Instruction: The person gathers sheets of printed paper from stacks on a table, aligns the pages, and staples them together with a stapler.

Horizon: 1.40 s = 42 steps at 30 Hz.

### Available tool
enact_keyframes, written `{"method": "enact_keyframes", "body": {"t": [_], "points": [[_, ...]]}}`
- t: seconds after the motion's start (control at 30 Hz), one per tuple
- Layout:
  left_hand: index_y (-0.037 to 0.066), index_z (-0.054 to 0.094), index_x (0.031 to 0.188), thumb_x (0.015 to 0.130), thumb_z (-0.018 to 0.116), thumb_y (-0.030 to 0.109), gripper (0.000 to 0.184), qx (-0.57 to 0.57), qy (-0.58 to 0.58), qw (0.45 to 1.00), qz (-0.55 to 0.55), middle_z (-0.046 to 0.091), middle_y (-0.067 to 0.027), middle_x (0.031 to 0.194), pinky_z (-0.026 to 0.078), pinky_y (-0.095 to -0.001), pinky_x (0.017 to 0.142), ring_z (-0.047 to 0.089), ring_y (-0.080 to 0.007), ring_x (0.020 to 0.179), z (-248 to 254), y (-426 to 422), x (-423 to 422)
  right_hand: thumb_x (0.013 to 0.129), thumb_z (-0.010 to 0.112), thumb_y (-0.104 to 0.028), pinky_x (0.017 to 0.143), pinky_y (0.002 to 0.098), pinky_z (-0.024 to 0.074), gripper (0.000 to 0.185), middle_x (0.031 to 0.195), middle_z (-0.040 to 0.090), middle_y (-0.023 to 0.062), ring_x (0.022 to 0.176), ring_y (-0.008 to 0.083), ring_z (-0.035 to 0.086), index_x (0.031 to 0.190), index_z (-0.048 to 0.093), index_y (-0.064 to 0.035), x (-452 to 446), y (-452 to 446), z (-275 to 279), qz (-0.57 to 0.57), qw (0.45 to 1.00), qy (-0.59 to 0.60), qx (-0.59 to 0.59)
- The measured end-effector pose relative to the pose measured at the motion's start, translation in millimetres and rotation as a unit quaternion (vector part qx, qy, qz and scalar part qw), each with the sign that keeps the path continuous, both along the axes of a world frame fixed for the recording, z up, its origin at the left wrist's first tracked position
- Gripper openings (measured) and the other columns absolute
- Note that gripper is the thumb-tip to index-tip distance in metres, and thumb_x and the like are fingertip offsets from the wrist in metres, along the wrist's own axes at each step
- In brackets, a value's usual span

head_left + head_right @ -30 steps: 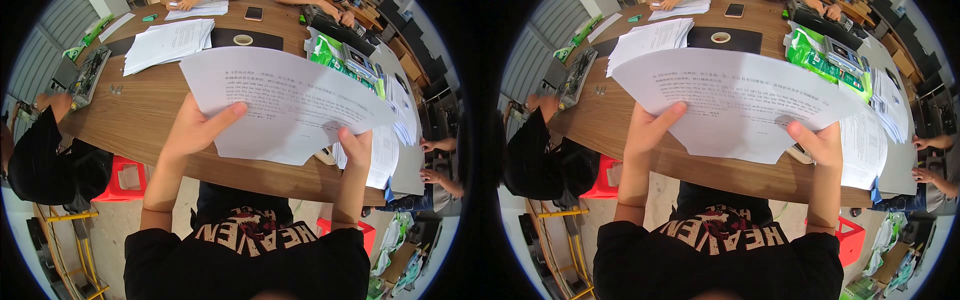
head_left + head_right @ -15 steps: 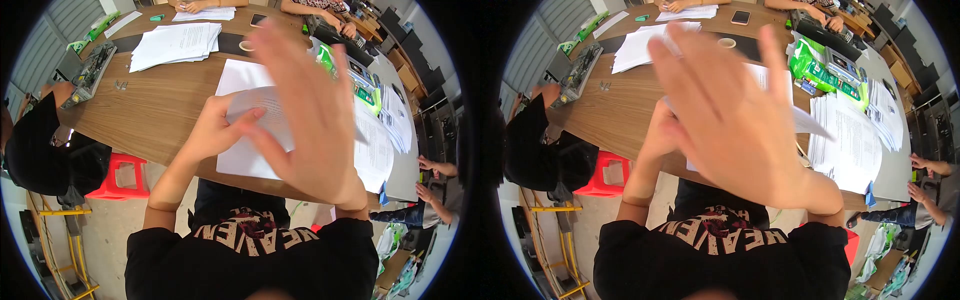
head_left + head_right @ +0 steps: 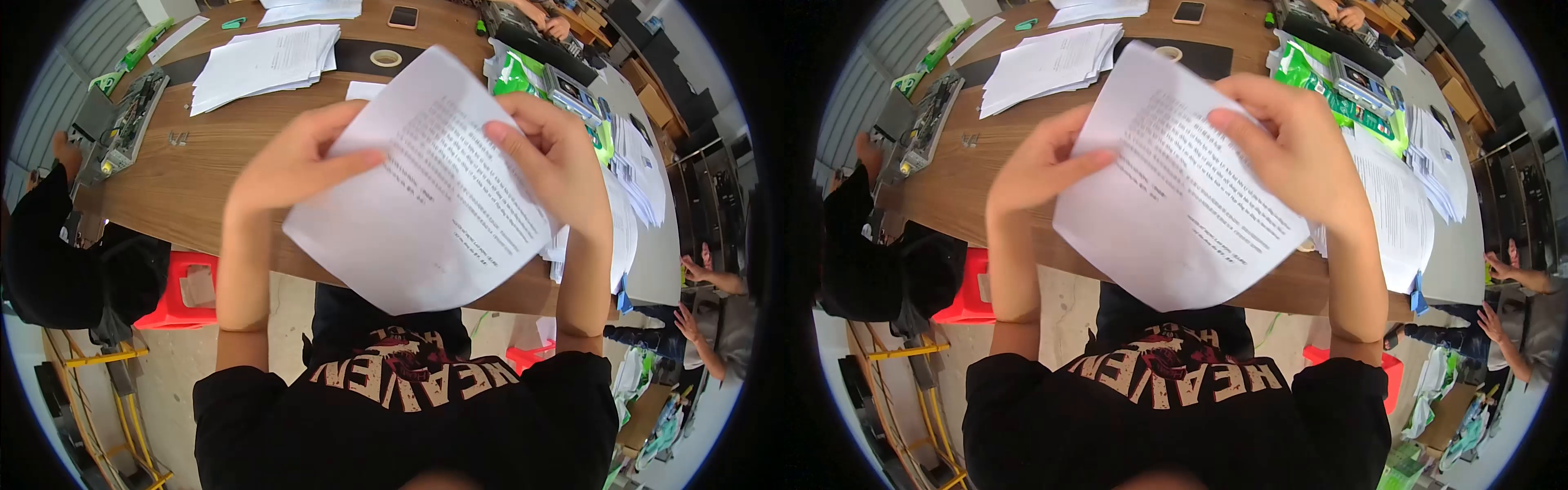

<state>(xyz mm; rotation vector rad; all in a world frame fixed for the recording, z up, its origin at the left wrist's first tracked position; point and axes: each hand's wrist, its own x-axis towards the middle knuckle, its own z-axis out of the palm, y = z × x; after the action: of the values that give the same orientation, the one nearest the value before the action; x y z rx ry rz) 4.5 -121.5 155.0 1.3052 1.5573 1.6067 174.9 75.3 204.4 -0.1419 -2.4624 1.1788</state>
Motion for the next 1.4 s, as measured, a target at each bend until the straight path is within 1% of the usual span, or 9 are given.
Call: {"method": "enact_keyframes", "body": {"t": [0.13,0.3,0.63,0.93,1.03,1.17,1.27,1.33,1.4], "points": [[0.000,0.060,0.112,0.092,0.060,0.016,0.026,-0.142,0.057,0.985,-0.081,0.067,-0.0048,0.092,0.048,-0.0258,0.071,0.057,-0.0069,0.082,-8.5,-10.7,-47.1,0.093,0.059,-0.010,0.059,0.0196,0.0428,0.017,0.073,0.066,0.0001,0.065,0.0025,0.053,0.105,0.062,0.0018,4.3,7.7,-49.9,-0.054,0.964,-0.009,-0.262],[0.001,0.060,0.106,0.093,0.057,0.019,0.023,-0.270,0.206,0.928,-0.152,0.067,-0.0081,0.087,0.047,-0.0298,0.068,0.058,-0.0132,0.075,-30.9,7.6,-62.0,0.092,0.059,-0.009,0.056,0.0202,0.0369,0.014,0.069,0.054,-0.0044,0.063,0.0011,0.043,0.102,0.059,0.0004,29.2,-9.7,-131.7,-0.042,0.965,-0.048,-0.255],[0.003,0.063,0.097,0.088,0.056,0.007,0.012,-0.112,0.526,0.841,0.054,0.062,-0.0154,0.084,0.046,-0.0362,0.065,0.058,-0.0344,0.073,-20.3,17.7,-10.2,0.084,0.061,-0.001,0.052,0.0224,0.0331,0.017,0.065,0.050,-0.0016,0.056,0.0066,0.041,0.100,0.066,-0.0038,40.8,-5.3,-161.5,-0.096,0.988,0.108,-0.045],[0.008,0.072,0.099,0.068,0.064,0.010,0.032,-0.031,0.719,0.688,0.093,0.065,-0.0034,0.093,0.044,-0.0288,0.060,0.063,-0.0187,0.082,17.8,-49.0,78.8,0.078,0.047,0.008,0.077,0.0258,0.0494,0.032,0.096,0.068,0.0144,0.089,0.0196,0.066,0.103,0.066,0.0050,67.3,-12.3,-124.5,-0.001,0.966,0.173,-0.193],[0.010,0.070,0.104,0.074,0.064,0.009,0.030,-0.126,0.610,0.782,0.024,0.062,-0.0042,0.104,0.045,-0.0307,0.066,0.061,-0.0200,0.092,-49.2,-56.0,86.0,0.091,0.043,-0.013,0.086,0.0298,0.0463,0.032,0.098,0.068,0.0135,0.094,0.0202,0.064,0.104,0.065,0.0055,80.7,-10.5,-166.5,-0.008,0.942,0.038,-0.335],[0.010,0.066,0.110,0.079,0.067,0.009,0.031,-0.193,0.388,0.900,-0.052,0.062,-0.0069,0.106,0.047,-0.0352,0.076,0.061,-0.0248,0.094,-96.2,-50.5,77.8,0.090,0.054,-0.004,0.065,0.0236,0.0502,0.019,0.100,0.068,0.0140,0.077,0.0120,0.065,0.105,0.066,-0.0036,81.0,-25.3,-167.0,-0.134,0.932,-0.276,-0.193],[0.007,0.064,0.114,0.080,0.068,0.010,0.034,-0.105,0.327,0.939,0.018,0.063,-0.0099,0.108,0.047,-0.0364,0.082,0.060,-0.0281,0.096,-93.3,-19.9,60.0,0.086,0.060,0.004,0.045,0.0161,0.0291,0.031,0.069,0.054,-0.0022,0.051,0.0001,0.039,0.114,0.063,-0.0086,83.9,-30.4,-176.0,-0.111,0.982,-0.068,-0.136],[0.005,0.064,0.113,0.081,0.066,0.008,0.032,-0.010,0.342,0.936,0.078,0.063,-0.0108,0.107,0.048,-0.0368,0.082,0.060,-0.0309,0.095,-83.6,24.2,44.4,0.088,0.058,-0.001,0.060,0.0261,0.0517,0.034,0.110,0.067,0.0087,0.064,0.0173,0.063,0.122,0.057,-0.0092,84.3,-32.0,-172.4,-0.133,0.987,-0.043,-0.078],[0.004,0.064,0.112,0.086,0.064,0.015,0.029,0.093,0.372,0.913,0.137,0.066,-0.0124,0.099,0.049,-0.0343,0.075,0.061,-0.0285,0.085,-80.7,75.6,29.1,0.088,0.059,-0.001,0.062,0.0259,0.0517,0.037,0.109,0.067,0.0095,0.064,0.0187,0.063,0.124,0.054,-0.0085,85.5,-33.1,-174.6,-0.143,0.987,-0.040,-0.059]]}}
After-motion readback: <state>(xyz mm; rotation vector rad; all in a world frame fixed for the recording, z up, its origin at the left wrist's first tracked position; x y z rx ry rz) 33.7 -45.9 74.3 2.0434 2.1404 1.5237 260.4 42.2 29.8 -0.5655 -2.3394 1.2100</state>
